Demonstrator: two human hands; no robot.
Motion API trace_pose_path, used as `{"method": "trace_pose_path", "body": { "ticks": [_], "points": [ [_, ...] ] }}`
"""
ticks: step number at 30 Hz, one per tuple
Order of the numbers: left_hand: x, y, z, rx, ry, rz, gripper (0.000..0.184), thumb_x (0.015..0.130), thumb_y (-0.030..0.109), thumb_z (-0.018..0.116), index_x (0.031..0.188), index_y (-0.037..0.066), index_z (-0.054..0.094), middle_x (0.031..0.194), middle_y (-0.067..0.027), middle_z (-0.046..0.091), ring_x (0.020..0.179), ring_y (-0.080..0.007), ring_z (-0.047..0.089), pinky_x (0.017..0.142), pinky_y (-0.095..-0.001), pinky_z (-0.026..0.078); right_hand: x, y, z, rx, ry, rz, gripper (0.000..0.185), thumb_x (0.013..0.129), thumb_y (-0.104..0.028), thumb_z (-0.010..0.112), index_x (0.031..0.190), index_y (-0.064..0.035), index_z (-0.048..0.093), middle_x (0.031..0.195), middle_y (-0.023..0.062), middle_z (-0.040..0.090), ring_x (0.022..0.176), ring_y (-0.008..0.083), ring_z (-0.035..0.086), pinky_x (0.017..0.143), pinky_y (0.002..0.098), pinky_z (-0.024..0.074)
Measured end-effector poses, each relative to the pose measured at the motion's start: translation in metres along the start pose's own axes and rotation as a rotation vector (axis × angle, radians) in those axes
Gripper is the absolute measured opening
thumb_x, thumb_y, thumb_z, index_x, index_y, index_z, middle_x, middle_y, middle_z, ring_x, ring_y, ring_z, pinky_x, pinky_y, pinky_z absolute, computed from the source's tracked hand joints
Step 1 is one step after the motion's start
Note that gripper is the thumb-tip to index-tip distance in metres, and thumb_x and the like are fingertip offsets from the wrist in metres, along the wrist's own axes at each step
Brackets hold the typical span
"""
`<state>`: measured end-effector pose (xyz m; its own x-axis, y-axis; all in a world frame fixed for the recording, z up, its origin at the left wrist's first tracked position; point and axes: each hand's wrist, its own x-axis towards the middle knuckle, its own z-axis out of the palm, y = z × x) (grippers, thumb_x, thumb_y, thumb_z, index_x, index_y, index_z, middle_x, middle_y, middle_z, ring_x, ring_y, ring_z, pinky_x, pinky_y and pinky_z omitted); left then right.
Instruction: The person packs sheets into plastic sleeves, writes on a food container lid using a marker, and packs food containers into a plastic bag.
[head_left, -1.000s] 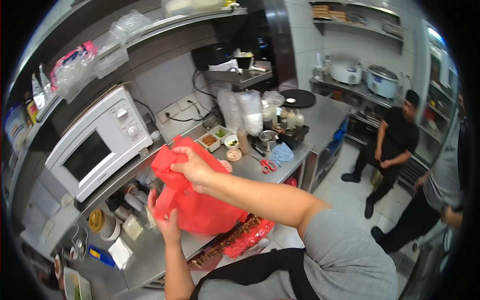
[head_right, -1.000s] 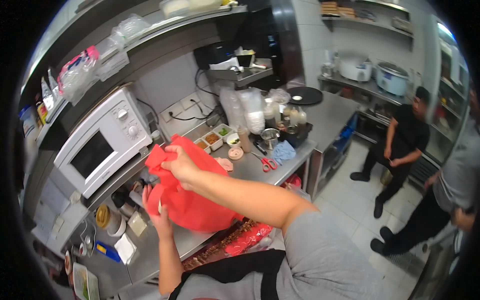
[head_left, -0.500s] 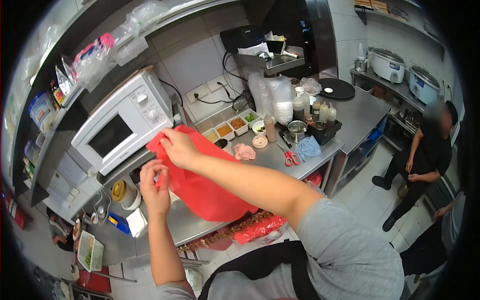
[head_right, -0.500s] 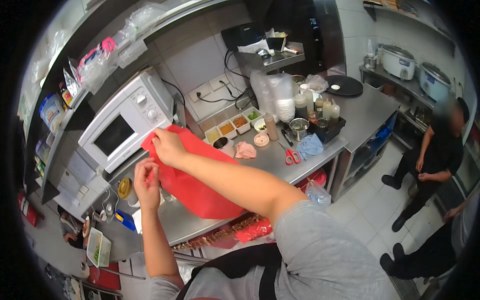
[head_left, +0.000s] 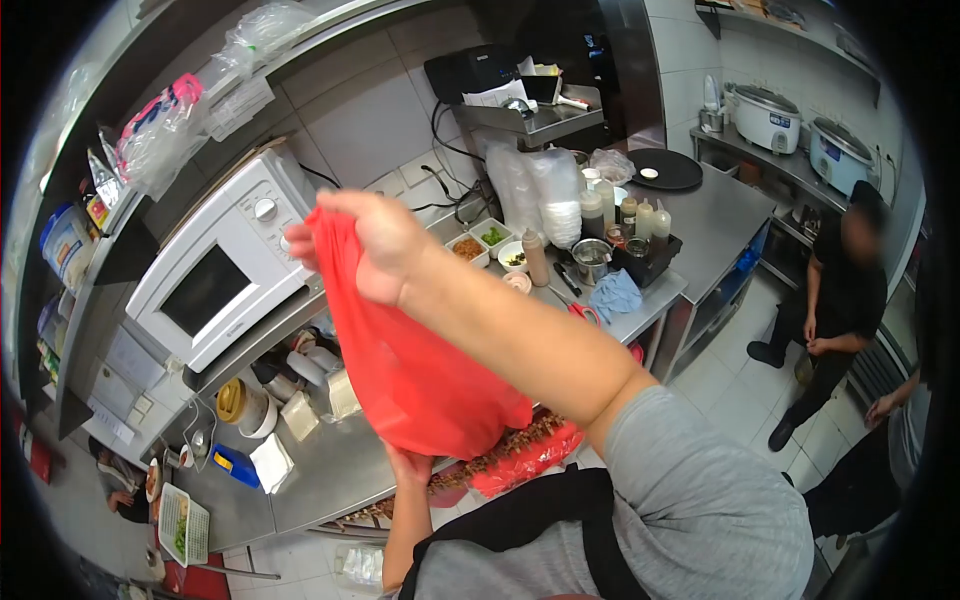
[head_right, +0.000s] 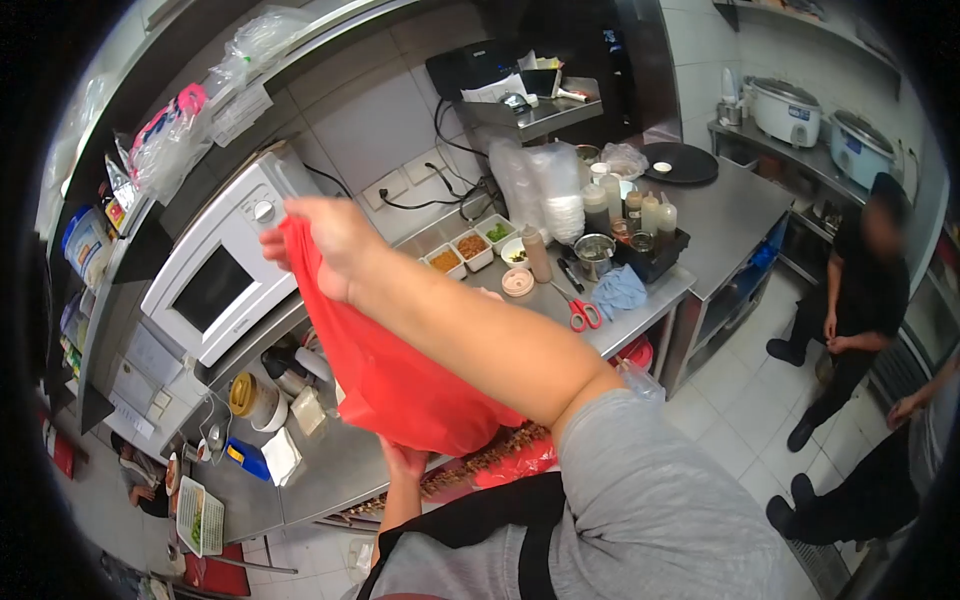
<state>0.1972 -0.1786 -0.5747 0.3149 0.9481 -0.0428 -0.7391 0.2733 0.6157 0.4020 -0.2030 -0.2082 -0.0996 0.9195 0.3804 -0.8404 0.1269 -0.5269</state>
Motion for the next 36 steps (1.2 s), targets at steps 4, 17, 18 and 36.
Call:
{"method": "trace_pose_path", "body": {
  "ticks": [4, 17, 18, 36],
  "points": [
    [-0.004, -0.004, 0.068, -0.054, -0.083, 0.024, 0.066, 0.095, 0.059, 0.033, 0.143, 0.014, 0.032, 0.147, -0.0078, 0.036, 0.133, -0.0307, 0.037, 0.108, -0.0502, 0.034, -0.034, -0.074, 0.021, -0.076, -0.148, -0.171, 0.030, 0.090, -0.021, 0.056, 0.102, 0.0061, 0.052, 0.096, 0.0208, 0.060, 0.081, 0.0295, 0.061, 0.074, 0.0427, 0.0495],
    [-0.048, -0.260, 0.236, -0.183, -0.277, -0.456, 0.068, 0.096, 0.060, 0.023, 0.145, 0.014, 0.029, 0.148, -0.0075, 0.034, 0.135, -0.0272, 0.034, 0.110, -0.0460, 0.029, -0.232, -0.291, -0.032, -0.374, -0.095, -0.129, 0.082, 0.094, -0.041, 0.045, 0.133, 0.0241, 0.013, 0.140, 0.0438, 0.015, 0.136, 0.0485, 0.018, 0.113, 0.0518, 0.0191],
    [-0.051, -0.285, 0.246, -0.161, -0.264, -0.493, 0.068, 0.096, 0.060, 0.023, 0.146, 0.014, 0.029, 0.148, -0.0073, 0.033, 0.135, -0.0263, 0.034, 0.110, -0.0454, 0.029, -0.250, -0.304, -0.041, -0.401, -0.079, -0.141, 0.085, 0.094, -0.042, 0.044, 0.135, 0.0234, 0.008, 0.142, 0.0431, 0.009, 0.138, 0.0482, 0.012, 0.113, 0.0523, 0.0153],
    [-0.108, -0.382, -0.125, 1.983, 0.234, -1.129, 0.059, 0.080, 0.048, 0.064, 0.116, 0.001, 0.058, 0.113, -0.0192, 0.059, 0.102, -0.0320, 0.055, 0.087, -0.0417, 0.043, -0.295, -0.607, -0.237, -0.589, 0.102, -0.294, 0.087, 0.092, -0.045, 0.050, 0.132, 0.0246, 0.017, 0.143, 0.0408, 0.018, 0.136, 0.0466, 0.022, 0.113, 0.0503, 0.0196]
  ]
}}
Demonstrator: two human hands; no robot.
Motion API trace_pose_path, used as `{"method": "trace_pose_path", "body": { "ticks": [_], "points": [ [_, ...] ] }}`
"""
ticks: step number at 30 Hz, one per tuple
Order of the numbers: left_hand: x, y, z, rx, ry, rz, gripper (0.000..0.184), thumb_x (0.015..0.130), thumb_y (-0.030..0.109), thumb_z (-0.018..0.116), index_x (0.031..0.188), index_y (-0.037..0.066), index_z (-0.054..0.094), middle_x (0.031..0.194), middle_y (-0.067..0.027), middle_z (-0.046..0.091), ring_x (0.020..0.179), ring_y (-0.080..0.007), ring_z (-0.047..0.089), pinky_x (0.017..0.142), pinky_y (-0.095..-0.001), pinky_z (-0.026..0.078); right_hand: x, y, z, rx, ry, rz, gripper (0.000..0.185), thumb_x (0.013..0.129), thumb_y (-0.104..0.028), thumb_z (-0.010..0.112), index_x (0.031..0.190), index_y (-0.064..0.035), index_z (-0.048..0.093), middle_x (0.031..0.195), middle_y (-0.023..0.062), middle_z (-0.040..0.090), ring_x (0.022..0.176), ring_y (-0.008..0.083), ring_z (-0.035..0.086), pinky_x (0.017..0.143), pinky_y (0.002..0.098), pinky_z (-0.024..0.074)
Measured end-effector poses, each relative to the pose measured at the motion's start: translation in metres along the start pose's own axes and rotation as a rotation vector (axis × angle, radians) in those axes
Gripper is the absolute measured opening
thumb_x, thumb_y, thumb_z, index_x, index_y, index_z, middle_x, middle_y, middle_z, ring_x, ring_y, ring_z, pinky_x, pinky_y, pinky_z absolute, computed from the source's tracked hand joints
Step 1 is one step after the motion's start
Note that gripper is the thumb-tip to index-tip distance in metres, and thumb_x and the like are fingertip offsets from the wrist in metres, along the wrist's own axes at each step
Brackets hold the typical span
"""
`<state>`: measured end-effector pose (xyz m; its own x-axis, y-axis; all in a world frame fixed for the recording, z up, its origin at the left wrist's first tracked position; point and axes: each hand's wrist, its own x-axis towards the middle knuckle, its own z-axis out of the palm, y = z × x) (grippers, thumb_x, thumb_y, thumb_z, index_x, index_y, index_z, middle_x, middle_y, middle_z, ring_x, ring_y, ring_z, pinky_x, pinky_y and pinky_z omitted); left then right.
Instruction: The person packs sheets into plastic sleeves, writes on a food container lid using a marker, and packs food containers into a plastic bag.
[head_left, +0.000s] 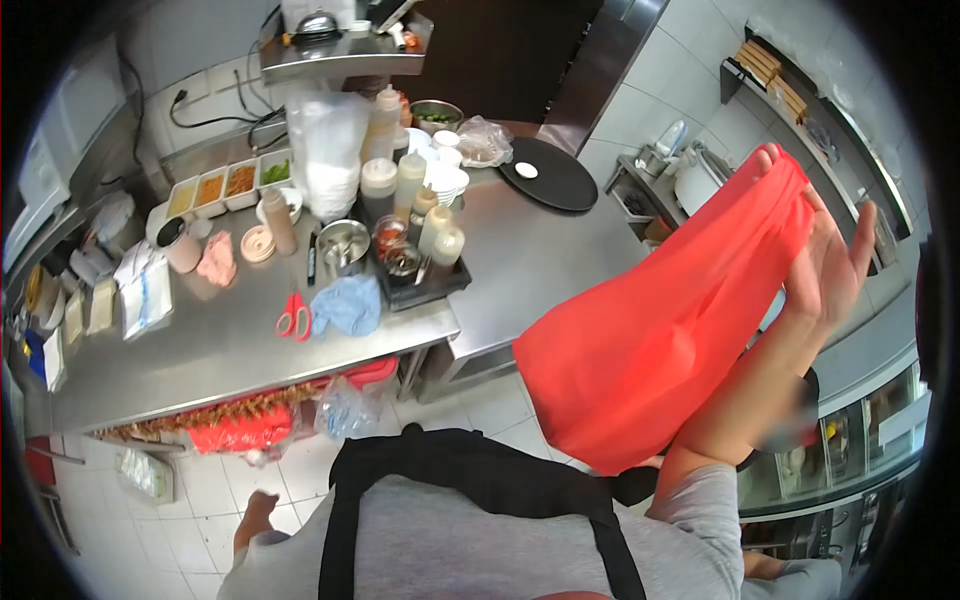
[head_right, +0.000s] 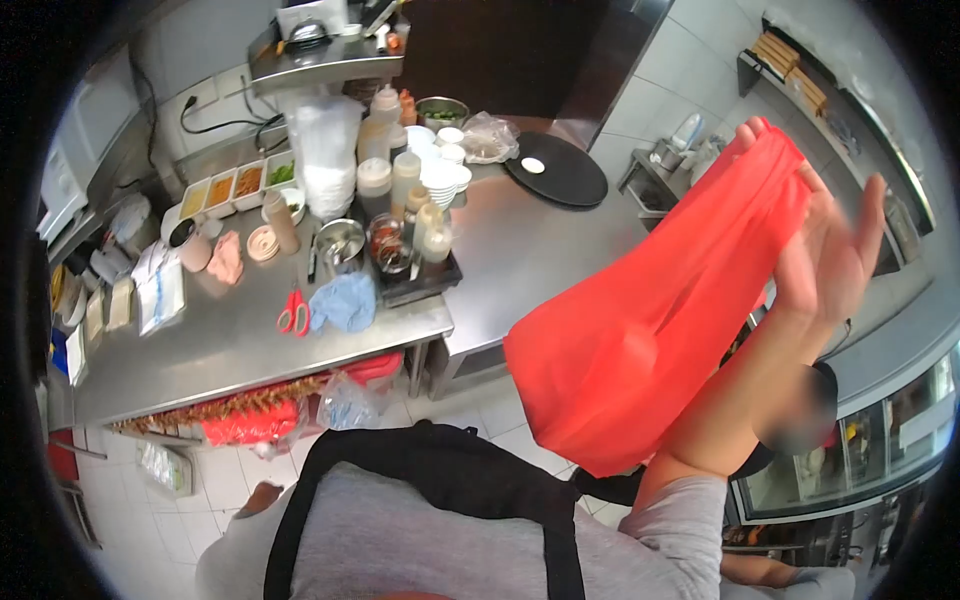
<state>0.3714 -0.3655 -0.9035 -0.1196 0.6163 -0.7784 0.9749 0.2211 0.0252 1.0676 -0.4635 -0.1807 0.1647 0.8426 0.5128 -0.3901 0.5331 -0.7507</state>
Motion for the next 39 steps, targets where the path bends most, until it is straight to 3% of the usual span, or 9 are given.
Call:
{"method": "trace_pose_path", "body": {
  "ticks": [5, 8, 10, 15, 21, 24, 29, 33, 39],
  "points": [
    [0.026, 0.063, -0.008, -0.281, -0.090, -0.015, 0.040, 0.086, 0.037, 0.063, 0.101, 0.000, 0.063, 0.078, -0.0132, 0.063, 0.053, -0.0248, 0.058, 0.047, -0.0464, 0.045, 0.111, -0.037, -0.114, -0.099, 0.029, 0.046, 0.083, 0.091, -0.042, 0.052, 0.133, 0.0230, 0.020, 0.140, 0.0376, 0.029, 0.134, 0.0419, 0.031, 0.114, 0.0453, 0.0221],
    [0.050, 0.143, -0.006, -0.527, 0.466, 0.362, 0.048, 0.082, 0.029, 0.068, 0.121, 0.004, 0.055, 0.096, -0.0135, 0.065, 0.084, -0.0174, 0.062, 0.075, -0.0317, 0.050, 0.173, -0.022, -0.145, -0.184, 0.189, -0.151, 0.083, 0.091, -0.039, 0.052, 0.136, 0.0210, 0.017, 0.145, 0.0340, 0.024, 0.136, 0.0411, 0.027, 0.115, 0.0457, 0.0187],
    [0.026, 0.203, -0.022, -1.075, 0.143, 0.554, 0.045, 0.087, 0.024, 0.063, 0.125, 0.005, 0.051, 0.097, -0.0142, 0.065, 0.086, -0.0175, 0.062, 0.075, -0.0312, 0.050, 0.211, -0.003, -0.152, -0.177, 0.291, -0.222, 0.085, 0.089, -0.040, 0.055, 0.136, 0.0191, 0.017, 0.144, 0.0344, 0.025, 0.136, 0.0414, 0.028, 0.115, 0.0453, 0.0181],
    [-0.020, 0.303, -0.039, -0.981, 0.113, 0.403, 0.046, 0.086, 0.025, 0.064, 0.125, 0.005, 0.051, 0.097, -0.0143, 0.065, 0.086, -0.0180, 0.062, 0.075, -0.0313, 0.050, 0.326, 0.018, -0.254, -0.168, 0.261, -0.172, 0.070, 0.085, -0.050, 0.060, 0.102, 0.0168, 0.052, 0.093, 0.0257, 0.061, 0.087, 0.0358, 0.063, 0.084, 0.0441, 0.0522],
    [-0.063, 0.359, -0.004, -0.893, 0.110, 0.261, 0.046, 0.086, 0.027, 0.064, 0.125, 0.006, 0.051, 0.098, -0.0144, 0.065, 0.087, -0.0185, 0.063, 0.076, -0.0315, 0.050, 0.461, 0.087, -0.420, -0.033, 0.277, -0.109, 0.062, 0.082, -0.047, 0.063, 0.102, 0.0105, 0.057, 0.088, 0.0206, 0.064, 0.086, 0.0383, 0.063, 0.082, 0.0430, 0.0521],
    [-0.097, 0.379, 0.017, -0.892, 0.095, 0.139, 0.047, 0.086, 0.028, 0.064, 0.125, 0.006, 0.051, 0.098, -0.0144, 0.065, 0.087, -0.0188, 0.063, 0.076, -0.0316, 0.050, 0.485, 0.133, -0.424, -0.160, 0.457, -0.058, 0.074, 0.085, -0.035, 0.065, 0.131, 0.0122, 0.032, 0.122, 0.0263, 0.054, 0.110, 0.0378, 0.055, 0.098, 0.0451, 0.0442],
    [-0.149, 0.399, 0.041, -0.923, 0.063, -0.010, 0.047, 0.085, 0.029, 0.065, 0.125, 0.007, 0.052, 0.098, -0.0145, 0.065, 0.087, -0.0192, 0.063, 0.076, -0.0317, 0.050, 0.565, 0.232, -0.551, -0.382, 0.727, -0.146, 0.030, 0.080, -0.005, 0.061, 0.108, 0.0047, 0.058, 0.097, 0.0112, 0.064, 0.082, 0.0149, 0.060, 0.061, 0.0323, 0.0477],
    [-0.169, 0.408, 0.046, -0.940, 0.064, -0.080, 0.048, 0.085, 0.030, 0.065, 0.125, 0.007, 0.052, 0.098, -0.0146, 0.065, 0.087, -0.0196, 0.063, 0.076, -0.0318, 0.050, 0.486, 0.203, -0.489, -0.529, 0.613, 0.147, 0.048, 0.081, -0.007, 0.065, 0.126, -0.0001, 0.051, 0.125, 0.0148, 0.050, 0.104, 0.0227, 0.053, 0.087, 0.0390, 0.0457],
    [-0.169, 0.422, 0.039, -0.919, 0.065, -0.126, 0.048, 0.084, 0.031, 0.066, 0.124, 0.008, 0.052, 0.098, -0.0147, 0.065, 0.088, -0.0201, 0.063, 0.076, -0.0320, 0.050, 0.286, 0.274, -0.508, -0.011, 0.763, -0.354, 0.059, 0.088, -0.008, 0.060, 0.138, -0.0124, 0.030, 0.114, 0.0086, 0.052, 0.095, 0.0188, 0.056, 0.082, 0.0340, 0.0489]
  ]
}}
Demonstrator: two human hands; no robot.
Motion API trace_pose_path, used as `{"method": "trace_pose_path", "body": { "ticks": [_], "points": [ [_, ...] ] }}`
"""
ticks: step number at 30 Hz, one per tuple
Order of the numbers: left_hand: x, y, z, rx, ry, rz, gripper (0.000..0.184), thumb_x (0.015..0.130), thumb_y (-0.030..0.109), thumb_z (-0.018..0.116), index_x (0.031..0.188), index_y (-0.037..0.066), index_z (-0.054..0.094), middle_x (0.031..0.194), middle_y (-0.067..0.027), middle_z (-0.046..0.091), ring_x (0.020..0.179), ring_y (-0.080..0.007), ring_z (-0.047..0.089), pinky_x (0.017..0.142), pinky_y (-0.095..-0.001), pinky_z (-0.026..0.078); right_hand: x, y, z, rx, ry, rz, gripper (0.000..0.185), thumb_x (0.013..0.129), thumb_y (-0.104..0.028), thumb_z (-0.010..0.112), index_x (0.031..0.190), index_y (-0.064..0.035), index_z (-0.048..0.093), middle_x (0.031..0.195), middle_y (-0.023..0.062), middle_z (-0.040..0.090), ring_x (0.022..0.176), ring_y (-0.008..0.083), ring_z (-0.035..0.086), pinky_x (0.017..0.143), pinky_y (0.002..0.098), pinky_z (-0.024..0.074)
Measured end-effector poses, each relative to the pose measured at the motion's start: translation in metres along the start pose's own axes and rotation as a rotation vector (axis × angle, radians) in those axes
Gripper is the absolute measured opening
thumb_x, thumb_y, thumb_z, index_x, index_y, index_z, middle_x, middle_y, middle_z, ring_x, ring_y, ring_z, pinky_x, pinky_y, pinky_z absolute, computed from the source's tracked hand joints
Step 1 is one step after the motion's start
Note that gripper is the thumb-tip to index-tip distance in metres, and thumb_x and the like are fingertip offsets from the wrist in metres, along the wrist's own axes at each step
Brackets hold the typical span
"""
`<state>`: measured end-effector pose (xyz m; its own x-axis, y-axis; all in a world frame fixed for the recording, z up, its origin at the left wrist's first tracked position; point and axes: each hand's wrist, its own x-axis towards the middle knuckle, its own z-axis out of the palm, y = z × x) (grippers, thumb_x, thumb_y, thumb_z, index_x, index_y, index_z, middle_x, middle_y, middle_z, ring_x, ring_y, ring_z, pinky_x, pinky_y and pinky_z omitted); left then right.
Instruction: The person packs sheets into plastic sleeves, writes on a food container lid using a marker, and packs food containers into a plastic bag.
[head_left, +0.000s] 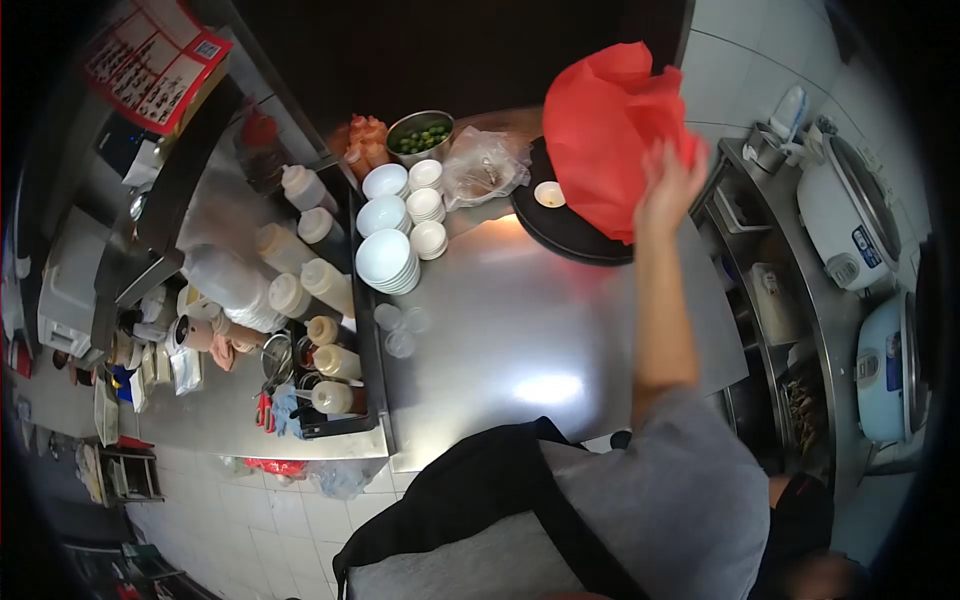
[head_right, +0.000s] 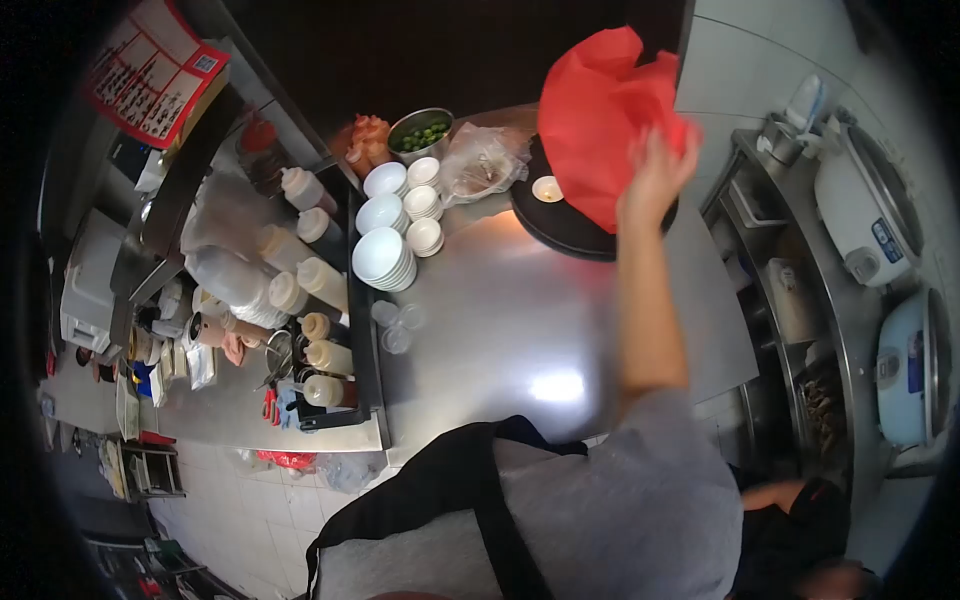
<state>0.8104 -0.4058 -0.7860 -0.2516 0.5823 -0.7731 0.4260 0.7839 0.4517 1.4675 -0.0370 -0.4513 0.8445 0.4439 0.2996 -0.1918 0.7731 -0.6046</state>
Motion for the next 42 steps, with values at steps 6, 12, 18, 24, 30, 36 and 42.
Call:
{"method": "trace_pose_path", "body": {
  "ticks": [6, 12, 18, 24, 30, 36, 42],
  "points": [
    [0.011, 0.019, 0.016, 0.018, 0.008, 0.009, 0.049, 0.084, 0.032, 0.066, 0.124, 0.009, 0.052, 0.099, -0.0148, 0.065, 0.088, -0.0206, 0.063, 0.077, -0.0321, 0.050, -0.115, 0.145, -0.210, 0.206, 0.161, 1.136, 0.033, 0.095, -0.018, 0.048, 0.122, -0.0060, 0.036, 0.093, 0.0147, 0.057, 0.066, 0.0223, 0.062, 0.053, 0.0293, 0.0524],
    [0.015, 0.029, 0.026, 0.013, 0.017, 0.043, 0.050, 0.083, 0.034, 0.067, 0.124, 0.009, 0.053, 0.099, -0.0149, 0.065, 0.089, -0.0212, 0.063, 0.077, -0.0323, 0.050, -0.076, 0.157, -0.159, -0.333, 0.349, 0.811, 0.048, 0.092, -0.002, 0.046, 0.128, -0.0005, 0.014, 0.100, 0.0272, 0.055, 0.069, 0.0348, 0.067, 0.059, 0.0425, 0.0585],
    [0.000, 0.019, 0.032, -0.002, 0.024, -0.019, 0.050, 0.083, 0.035, 0.067, 0.124, 0.010, 0.053, 0.099, -0.0150, 0.065, 0.089, -0.0217, 0.063, 0.077, -0.0325, 0.050, -0.042, 0.180, -0.132, -0.408, 0.419, 0.811, 0.052, 0.089, 0.005, 0.044, 0.128, -0.0024, 0.011, 0.100, 0.0290, 0.053, 0.067, 0.0377, 0.066, 0.059, 0.0479, 0.0591],
    [-0.012, 0.008, 0.034, -0.016, 0.031, -0.086, 0.051, 0.082, 0.037, 0.068, 0.124, 0.011, 0.053, 0.100, -0.0151, 0.065, 0.089, -0.0222, 0.063, 0.078, -0.0326, 0.050, 0.008, 0.227, -0.125, -0.506, 0.365, 0.842, 0.026, 0.090, -0.001, 0.049, 0.108, 0.0135, 0.038, 0.086, 0.0267, 0.060, 0.067, 0.0350, 0.067, 0.062, 0.0432, 0.0609],
    [-0.022, -0.021, 0.045, -0.010, 0.042, -0.059, 0.052, 0.082, 0.038, 0.068, 0.124, 0.012, 0.053, 0.100, -0.0152, 0.065, 0.090, -0.0228, 0.064, 0.078, -0.0328, 0.050, 0.018, 0.241, -0.141, -0.425, 0.217, 0.862, 0.029, 0.091, -0.007, 0.051, 0.114, 0.0091, 0.045, 0.096, 0.0253, 0.059, 0.080, 0.0345, 0.066, 0.070, 0.0440, 0.0605],
    [-0.019, -0.011, 0.070, 0.160, 0.225, 0.169, 0.060, 0.076, 0.046, 0.071, 0.124, 0.013, 0.055, 0.105, -0.0162, 0.065, 0.094, -0.0279, 0.064, 0.083, -0.0360, 0.050, -0.003, 0.232, -0.162, -0.790, -0.119, 0.570, 0.019, 0.092, -0.011, 0.055, 0.095, 0.0072, 0.057, 0.090, 0.0177, 0.065, 0.071, 0.0273, 0.066, 0.056, 0.0352, 0.0576],
    [-0.049, 0.026, 0.059, 0.087, 0.132, 0.186, 0.059, 0.077, 0.042, 0.067, 0.125, 0.010, 0.054, 0.107, -0.0163, 0.067, 0.101, -0.0307, 0.064, 0.085, -0.0374, 0.050, -0.079, 0.183, -0.176, -0.581, -0.303, 0.453, 0.025, 0.091, 0.000, 0.053, 0.114, -0.0001, 0.042, 0.080, 0.0083, 0.053, 0.061, 0.0154, 0.053, 0.053, 0.0276, 0.0477]
  ]
}}
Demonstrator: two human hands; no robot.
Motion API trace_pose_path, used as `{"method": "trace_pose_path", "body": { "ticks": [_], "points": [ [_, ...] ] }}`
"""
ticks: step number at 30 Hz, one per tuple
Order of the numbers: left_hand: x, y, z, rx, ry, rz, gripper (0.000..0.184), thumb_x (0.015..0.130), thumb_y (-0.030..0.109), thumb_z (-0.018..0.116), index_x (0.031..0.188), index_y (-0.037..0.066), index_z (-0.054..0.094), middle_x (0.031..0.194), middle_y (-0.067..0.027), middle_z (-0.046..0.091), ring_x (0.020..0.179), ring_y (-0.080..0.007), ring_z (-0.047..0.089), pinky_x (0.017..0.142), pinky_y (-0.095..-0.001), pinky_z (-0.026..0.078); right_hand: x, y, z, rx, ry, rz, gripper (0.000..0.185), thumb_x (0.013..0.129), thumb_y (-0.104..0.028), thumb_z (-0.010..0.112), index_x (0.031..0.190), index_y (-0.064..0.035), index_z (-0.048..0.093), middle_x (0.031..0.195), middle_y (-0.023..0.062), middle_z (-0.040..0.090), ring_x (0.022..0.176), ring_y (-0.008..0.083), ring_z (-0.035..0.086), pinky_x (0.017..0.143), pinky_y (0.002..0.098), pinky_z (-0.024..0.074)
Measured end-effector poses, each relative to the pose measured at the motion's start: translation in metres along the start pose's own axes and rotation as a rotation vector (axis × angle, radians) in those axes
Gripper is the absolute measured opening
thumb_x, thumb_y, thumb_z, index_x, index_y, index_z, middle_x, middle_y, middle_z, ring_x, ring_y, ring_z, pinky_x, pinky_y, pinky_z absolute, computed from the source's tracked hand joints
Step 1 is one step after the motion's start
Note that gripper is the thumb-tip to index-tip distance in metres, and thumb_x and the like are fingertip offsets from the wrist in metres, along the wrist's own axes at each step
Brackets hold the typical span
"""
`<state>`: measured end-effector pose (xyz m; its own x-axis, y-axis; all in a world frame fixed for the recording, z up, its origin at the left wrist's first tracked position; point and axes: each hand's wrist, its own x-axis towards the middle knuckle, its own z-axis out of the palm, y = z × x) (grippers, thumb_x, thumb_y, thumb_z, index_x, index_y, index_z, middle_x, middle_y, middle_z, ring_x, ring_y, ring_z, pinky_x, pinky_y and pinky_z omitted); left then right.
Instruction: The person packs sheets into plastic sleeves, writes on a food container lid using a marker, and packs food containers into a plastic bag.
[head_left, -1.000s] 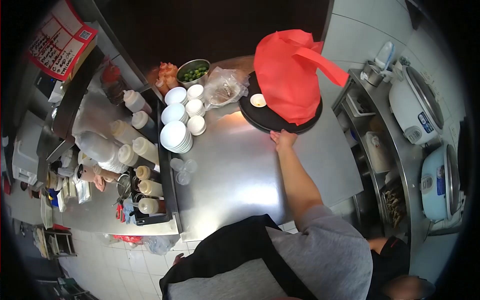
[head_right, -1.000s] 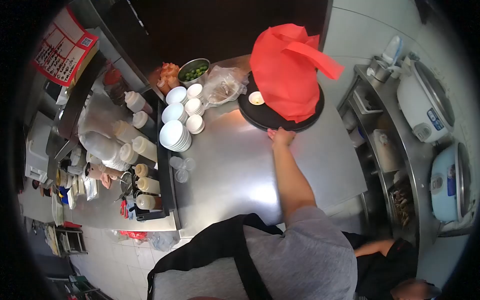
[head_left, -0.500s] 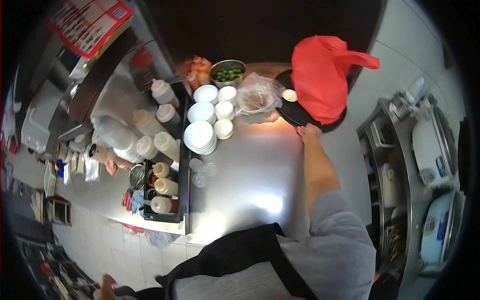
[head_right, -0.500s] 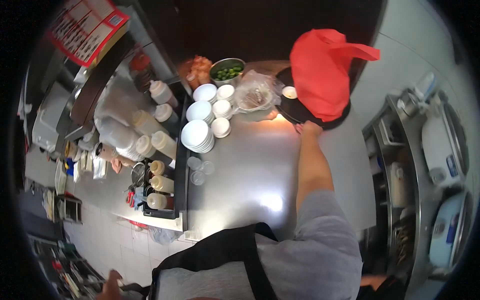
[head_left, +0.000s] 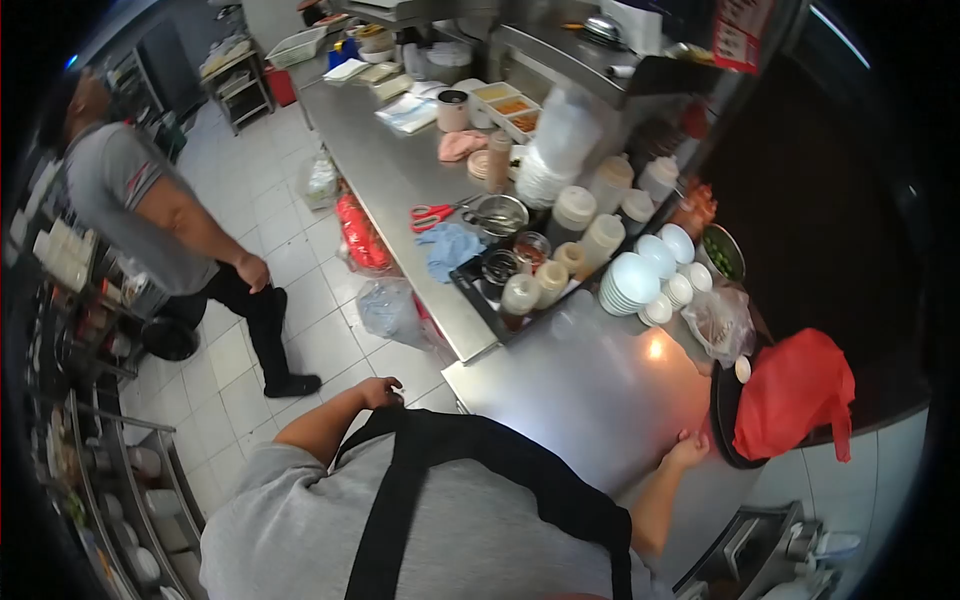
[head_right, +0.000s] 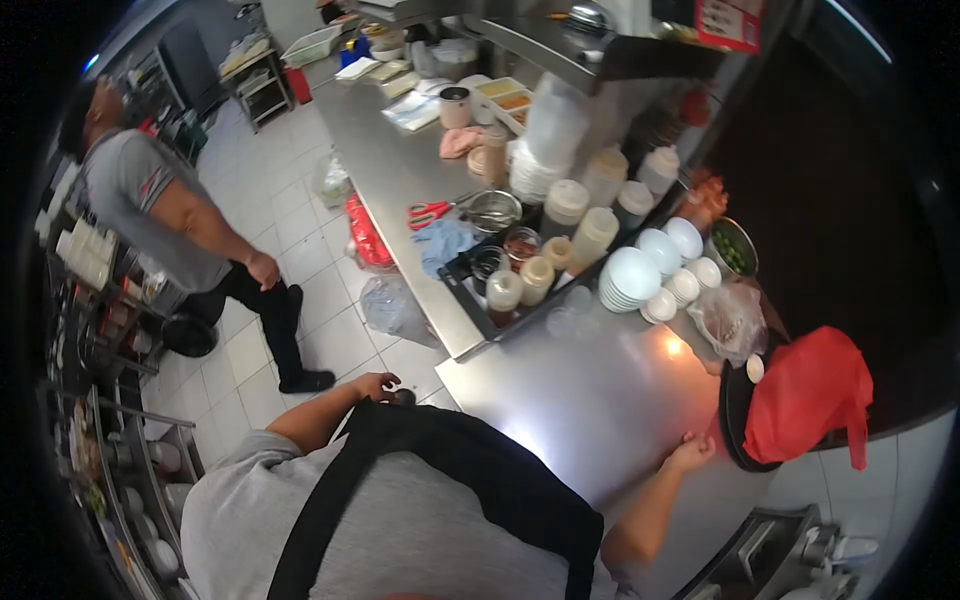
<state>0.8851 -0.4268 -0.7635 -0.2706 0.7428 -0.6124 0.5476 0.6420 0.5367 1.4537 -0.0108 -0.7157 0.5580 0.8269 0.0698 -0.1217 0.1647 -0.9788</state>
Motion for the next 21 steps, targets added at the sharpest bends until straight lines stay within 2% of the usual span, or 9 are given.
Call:
{"method": "trace_pose_path", "body": {
  "ticks": [3, 4, 8, 11, 13, 14, 17, 20, 21],
  "points": [
    [-0.005, -0.031, -0.003, 0.094, -0.009, -0.015, 0.060, 0.077, 0.042, 0.067, 0.125, 0.009, 0.054, 0.108, -0.0168, 0.067, 0.100, -0.0308, 0.064, 0.085, -0.0367, 0.050, -0.042, -0.008, -0.008, -0.015, -0.070, -0.017, 0.024, 0.091, 0.000, 0.052, 0.113, 0.0000, 0.043, 0.079, 0.0064, 0.050, 0.062, 0.0141, 0.051, 0.054, 0.0266, 0.0465],
    [0.000, -0.051, -0.001, 0.035, -0.070, -0.058, 0.061, 0.076, 0.042, 0.068, 0.126, 0.010, 0.054, 0.107, -0.0177, 0.067, 0.099, -0.0313, 0.064, 0.085, -0.0372, 0.050, -0.056, -0.010, -0.012, -0.043, -0.070, -0.002, 0.024, 0.092, 0.000, 0.052, 0.113, -0.0005, 0.043, 0.079, 0.0053, 0.049, 0.063, 0.0143, 0.051, 0.055, 0.0268, 0.0469],
    [-0.009, -0.113, -0.006, 0.103, -0.005, -0.077, 0.057, 0.074, 0.038, 0.070, 0.122, 0.011, 0.058, 0.106, -0.0176, 0.067, 0.098, -0.0314, 0.064, 0.085, -0.0387, 0.051, -0.100, -0.014, -0.020, -0.056, -0.091, 0.013, 0.023, 0.091, 0.000, 0.050, 0.113, -0.0007, 0.043, 0.078, 0.0046, 0.049, 0.064, 0.0136, 0.051, 0.055, 0.0261, 0.0472],
    [-0.014, -0.164, -0.020, -0.032, -0.065, -0.024, 0.052, 0.076, 0.044, 0.068, 0.115, 0.011, 0.060, 0.094, -0.0112, 0.068, 0.090, -0.0236, 0.064, 0.091, -0.0371, 0.047, -0.138, -0.028, -0.007, -0.094, 0.040, 0.015, 0.021, 0.090, 0.002, 0.047, 0.111, 0.0002, 0.044, 0.073, 0.0048, 0.051, 0.060, 0.0126, 0.050, 0.051, 0.0255, 0.0439],
    [-0.022, -0.203, -0.036, -0.137, -0.132, 0.034, 0.049, 0.077, 0.047, 0.066, 0.110, 0.010, 0.061, 0.084, -0.0078, 0.067, 0.084, -0.0188, 0.064, 0.094, -0.0359, 0.044, -0.160, -0.029, -0.003, -0.135, 0.048, 0.049, 0.021, 0.090, 0.000, 0.048, 0.111, -0.0006, 0.044, 0.072, 0.0051, 0.052, 0.058, 0.0126, 0.051, 0.051, 0.0254, 0.0444],
    [-0.022, -0.221, -0.046, -0.167, -0.163, 0.056, 0.049, 0.078, 0.047, 0.066, 0.110, 0.010, 0.061, 0.084, -0.0078, 0.067, 0.084, -0.0188, 0.064, 0.093, -0.0359, 0.044, -0.171, -0.022, -0.006, -0.145, 0.074, 0.067, 0.021, 0.090, -0.001, 0.048, 0.111, -0.0011, 0.045, 0.072, 0.0053, 0.053, 0.057, 0.0126, 0.052, 0.050, 0.0253, 0.0447],
    [-0.017, -0.274, -0.081, -0.191, -0.198, -0.020, 0.049, 0.078, 0.046, 0.066, 0.112, 0.011, 0.060, 0.086, -0.0076, 0.067, 0.084, -0.0188, 0.063, 0.092, -0.0360, 0.045, -0.219, -0.006, 0.005, -0.112, 0.215, 0.161, 0.018, 0.089, -0.003, 0.049, 0.107, -0.0036, 0.047, 0.070, 0.0052, 0.054, 0.056, 0.0127, 0.053, 0.048, 0.0256, 0.0453],
    [-0.009, -0.318, -0.123, -0.233, -0.167, -0.133, 0.048, 0.079, 0.044, 0.066, 0.113, 0.011, 0.059, 0.087, -0.0074, 0.066, 0.084, -0.0187, 0.063, 0.090, -0.0362, 0.045, -0.284, 0.010, 0.025, -0.200, 0.167, 0.142, 0.012, 0.089, -0.005, 0.050, 0.101, -0.0059, 0.051, 0.070, 0.0048, 0.055, 0.055, 0.0131, 0.055, 0.048, 0.0260, 0.0461],
    [-0.007, -0.328, -0.137, -0.251, -0.145, -0.163, 0.048, 0.079, 0.044, 0.066, 0.113, 0.011, 0.059, 0.087, -0.0074, 0.066, 0.084, -0.0187, 0.063, 0.090, -0.0362, 0.045, -0.309, 0.019, 0.035, -0.314, 0.124, 0.038, 0.009, 0.088, -0.006, 0.050, 0.097, -0.0068, 0.053, 0.069, 0.0047, 0.055, 0.056, 0.0132, 0.055, 0.048, 0.0259, 0.0459]
  ]
}}
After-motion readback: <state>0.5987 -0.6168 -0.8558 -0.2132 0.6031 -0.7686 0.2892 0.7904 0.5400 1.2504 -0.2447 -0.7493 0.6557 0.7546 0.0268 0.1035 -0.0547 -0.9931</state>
